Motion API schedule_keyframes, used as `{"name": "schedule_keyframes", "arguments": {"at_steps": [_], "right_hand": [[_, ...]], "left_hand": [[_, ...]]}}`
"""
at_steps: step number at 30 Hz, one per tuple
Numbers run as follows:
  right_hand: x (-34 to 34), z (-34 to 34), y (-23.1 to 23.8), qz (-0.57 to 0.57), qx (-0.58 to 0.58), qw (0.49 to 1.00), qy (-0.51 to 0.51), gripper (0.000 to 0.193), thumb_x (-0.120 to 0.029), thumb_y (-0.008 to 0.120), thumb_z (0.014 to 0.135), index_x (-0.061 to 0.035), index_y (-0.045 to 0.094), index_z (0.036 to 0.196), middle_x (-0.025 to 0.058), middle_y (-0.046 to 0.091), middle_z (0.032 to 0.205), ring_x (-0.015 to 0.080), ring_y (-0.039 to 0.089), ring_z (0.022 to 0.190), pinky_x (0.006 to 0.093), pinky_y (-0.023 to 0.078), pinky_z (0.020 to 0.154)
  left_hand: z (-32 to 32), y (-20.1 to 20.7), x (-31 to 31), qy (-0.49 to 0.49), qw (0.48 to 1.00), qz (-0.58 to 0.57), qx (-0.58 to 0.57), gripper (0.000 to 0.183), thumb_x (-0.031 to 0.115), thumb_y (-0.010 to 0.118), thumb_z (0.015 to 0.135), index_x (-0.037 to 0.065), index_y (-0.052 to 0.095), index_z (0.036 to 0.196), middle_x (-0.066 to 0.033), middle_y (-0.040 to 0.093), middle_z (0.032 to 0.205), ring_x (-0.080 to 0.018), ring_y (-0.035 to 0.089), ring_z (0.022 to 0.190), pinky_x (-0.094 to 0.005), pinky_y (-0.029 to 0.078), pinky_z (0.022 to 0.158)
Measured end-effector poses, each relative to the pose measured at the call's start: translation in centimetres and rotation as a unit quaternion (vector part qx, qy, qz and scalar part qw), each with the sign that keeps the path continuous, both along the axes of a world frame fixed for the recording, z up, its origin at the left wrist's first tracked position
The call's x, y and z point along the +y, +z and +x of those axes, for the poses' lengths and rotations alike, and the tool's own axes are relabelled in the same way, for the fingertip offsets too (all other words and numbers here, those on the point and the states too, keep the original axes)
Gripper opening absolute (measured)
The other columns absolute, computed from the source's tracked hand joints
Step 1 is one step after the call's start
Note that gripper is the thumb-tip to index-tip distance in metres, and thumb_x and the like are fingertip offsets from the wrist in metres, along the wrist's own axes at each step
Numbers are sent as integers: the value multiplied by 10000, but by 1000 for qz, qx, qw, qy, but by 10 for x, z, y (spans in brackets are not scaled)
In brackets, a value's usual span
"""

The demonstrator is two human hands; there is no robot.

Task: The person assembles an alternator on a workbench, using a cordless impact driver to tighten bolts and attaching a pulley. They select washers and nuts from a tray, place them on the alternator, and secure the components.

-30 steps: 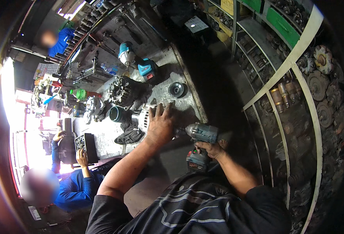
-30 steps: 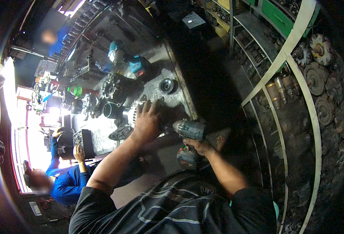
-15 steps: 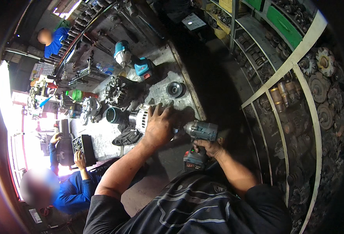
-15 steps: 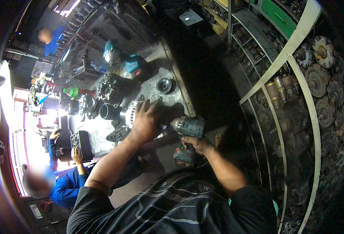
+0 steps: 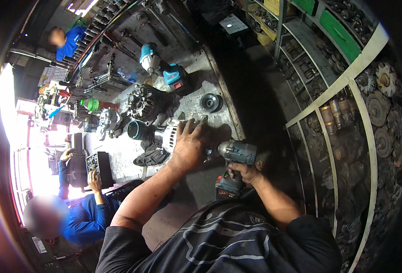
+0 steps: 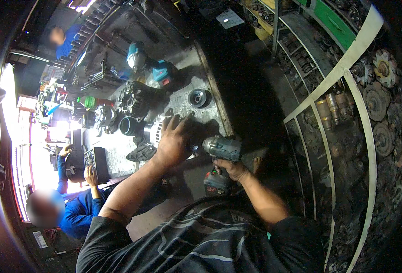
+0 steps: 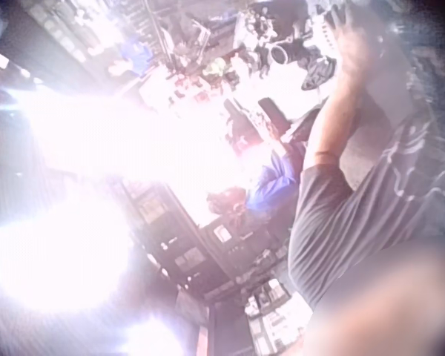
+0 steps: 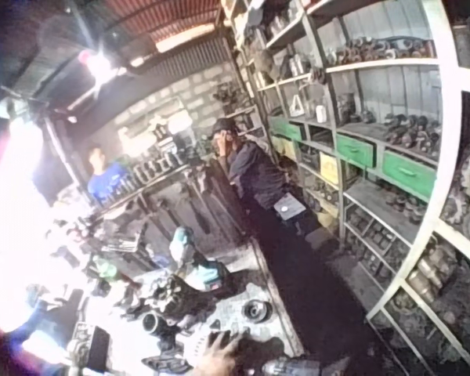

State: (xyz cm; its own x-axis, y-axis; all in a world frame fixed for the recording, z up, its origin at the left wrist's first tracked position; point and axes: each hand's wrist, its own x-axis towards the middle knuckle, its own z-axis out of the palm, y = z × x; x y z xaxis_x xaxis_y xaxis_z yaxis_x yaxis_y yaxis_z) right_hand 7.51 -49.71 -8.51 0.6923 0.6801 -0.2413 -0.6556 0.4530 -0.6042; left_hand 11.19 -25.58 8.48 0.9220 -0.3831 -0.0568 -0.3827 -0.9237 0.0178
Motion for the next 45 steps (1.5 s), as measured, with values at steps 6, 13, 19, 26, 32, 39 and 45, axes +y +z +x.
{"name": "schedule_keyframes", "arguments": {"at_steps": [6,13,19,26,32,39,45], "right_hand": [[-5,1,1,-12,-10,1000,-8,290,-129,803,944,-52,697,1203,45,712,958,135,668,759,308,578,648],[-19,2,-3,-16,-18,1000,2,322,-139,811,936,-55,700,1226,51,721,1005,149,685,829,328,589,705],[-23,8,-10,-27,-63,997,-38,310,-49,791,924,-21,699,1219,73,718,915,157,685,741,311,589,679],[-42,11,-18,-93,-69,993,-20,355,-22,795,899,-31,710,1244,66,728,1006,160,700,835,316,596,686],[-58,17,-26,-87,-40,995,27,574,-87,823,874,-88,649,1421,59,695,1333,218,625,1251,404,505,1109],[-51,23,-25,-199,-78,975,-57,543,-127,859,891,-68,658,1392,75,704,1336,232,648,1228,398,516,1093],[-51,20,-17,-300,-225,924,-72,462,-101,840,901,-62,665,1327,44,702,1171,167,681,998,347,595,815]], "left_hand": [[3,1,-4,20,1000,-3,15,541,348,790,878,222,720,1399,-165,534,1583,-496,421,1490,-740,279,1227],[0,11,-17,53,998,14,23,697,503,847,842,222,686,1459,-189,520,1600,-539,376,1526,-796,251,1219],[3,15,-21,46,998,22,34,780,619,852,795,248,688,1461,-202,497,1631,-557,365,1537,-799,210,1236],[1,14,-24,38,995,90,37,760,570,821,837,221,664,1493,-178,460,1676,-528,298,1591,-792,107,1276],[0,14,-35,43,995,86,3,694,528,820,840,233,698,1457,-186,448,1683,-489,260,1622,-782,62,1291],[-14,4,-38,29,996,66,-46,624,436,795,883,241,692,1467,-184,401,1704,-465,232,1636,-795,113,1276],[-50,-14,-33,75,992,-47,-92,421,299,735,926,272,769,1344,-82,411,1717,-431,275,1627,-806,182,1246]]}}
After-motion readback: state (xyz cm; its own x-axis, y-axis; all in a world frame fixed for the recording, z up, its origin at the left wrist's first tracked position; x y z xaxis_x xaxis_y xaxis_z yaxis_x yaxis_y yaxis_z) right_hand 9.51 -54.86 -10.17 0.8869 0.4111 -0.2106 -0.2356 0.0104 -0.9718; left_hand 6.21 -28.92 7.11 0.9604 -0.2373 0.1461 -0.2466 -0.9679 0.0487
